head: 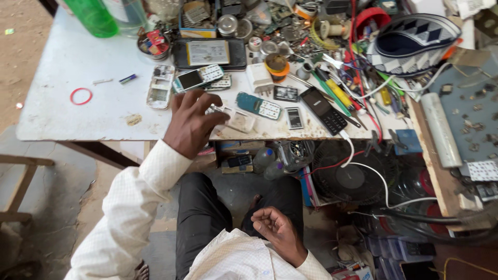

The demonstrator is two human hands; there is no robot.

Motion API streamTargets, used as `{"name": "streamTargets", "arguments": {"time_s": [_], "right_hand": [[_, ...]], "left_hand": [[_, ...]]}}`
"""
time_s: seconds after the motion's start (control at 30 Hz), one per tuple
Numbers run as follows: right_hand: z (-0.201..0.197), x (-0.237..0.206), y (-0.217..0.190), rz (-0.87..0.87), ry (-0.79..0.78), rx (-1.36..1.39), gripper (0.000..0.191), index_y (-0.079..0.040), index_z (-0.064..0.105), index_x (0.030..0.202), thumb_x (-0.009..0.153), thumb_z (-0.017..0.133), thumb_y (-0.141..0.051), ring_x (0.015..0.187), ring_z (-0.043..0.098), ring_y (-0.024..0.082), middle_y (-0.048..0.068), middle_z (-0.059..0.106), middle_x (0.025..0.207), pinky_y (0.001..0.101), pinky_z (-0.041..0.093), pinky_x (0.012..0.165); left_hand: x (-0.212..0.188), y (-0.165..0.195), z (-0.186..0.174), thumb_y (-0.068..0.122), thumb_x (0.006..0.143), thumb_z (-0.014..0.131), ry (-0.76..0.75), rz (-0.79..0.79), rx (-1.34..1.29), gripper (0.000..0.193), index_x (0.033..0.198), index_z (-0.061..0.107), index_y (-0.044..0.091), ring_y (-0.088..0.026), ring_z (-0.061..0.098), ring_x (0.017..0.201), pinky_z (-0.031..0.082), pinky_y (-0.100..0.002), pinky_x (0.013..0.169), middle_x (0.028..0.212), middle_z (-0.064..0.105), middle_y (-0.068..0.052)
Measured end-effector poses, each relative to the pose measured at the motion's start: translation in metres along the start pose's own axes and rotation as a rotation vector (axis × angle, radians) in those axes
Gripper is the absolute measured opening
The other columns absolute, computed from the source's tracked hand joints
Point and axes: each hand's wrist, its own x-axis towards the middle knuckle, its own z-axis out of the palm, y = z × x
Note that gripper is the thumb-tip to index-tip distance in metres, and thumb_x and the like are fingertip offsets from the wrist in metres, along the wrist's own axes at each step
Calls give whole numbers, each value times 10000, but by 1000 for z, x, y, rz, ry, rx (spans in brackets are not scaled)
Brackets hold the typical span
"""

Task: The person holds a black Nokia phone and connects a white USB cable to its charging port. They then use a small metal tool to probe the port area, remove the battery, and reinsert it. Finally, they place the phone on the workbench.

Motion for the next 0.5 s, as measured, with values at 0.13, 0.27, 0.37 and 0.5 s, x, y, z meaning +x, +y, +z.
{"name": "streamTargets", "arguments": {"time_s": [0.13,0.27,0.37,0.5], "right_hand": [[3,6,-1,38,-10,-10,267,-1,654,1173,934,722,-98,987,675,111,62,729,1081,262,546,890],[9,15,3,121,-22,-59,242,13,679,1151,940,722,-97,940,679,122,71,742,1044,271,554,839],[11,21,9,82,-57,-53,247,13,666,1153,930,723,-75,947,668,108,64,737,1054,259,533,838],[8,24,16,66,-65,-53,246,20,666,1148,924,717,-67,968,671,104,64,735,1058,254,531,860]], "left_hand": [[-19,8,5,117,892,777,50,-151,26,187,1070,793,174,-292,544,1113,441,-451,899,1213,649,-59],[-25,48,22,204,855,798,59,-337,1,322,1174,779,160,-268,555,1072,475,-454,868,1225,628,-86],[-20,80,35,487,745,838,191,-281,54,543,1143,723,136,-338,522,1105,407,-494,904,1219,597,-123],[-22,87,36,297,811,805,106,-346,76,281,1040,717,161,-301,525,1151,379,-491,980,1212,616,-56]]}}
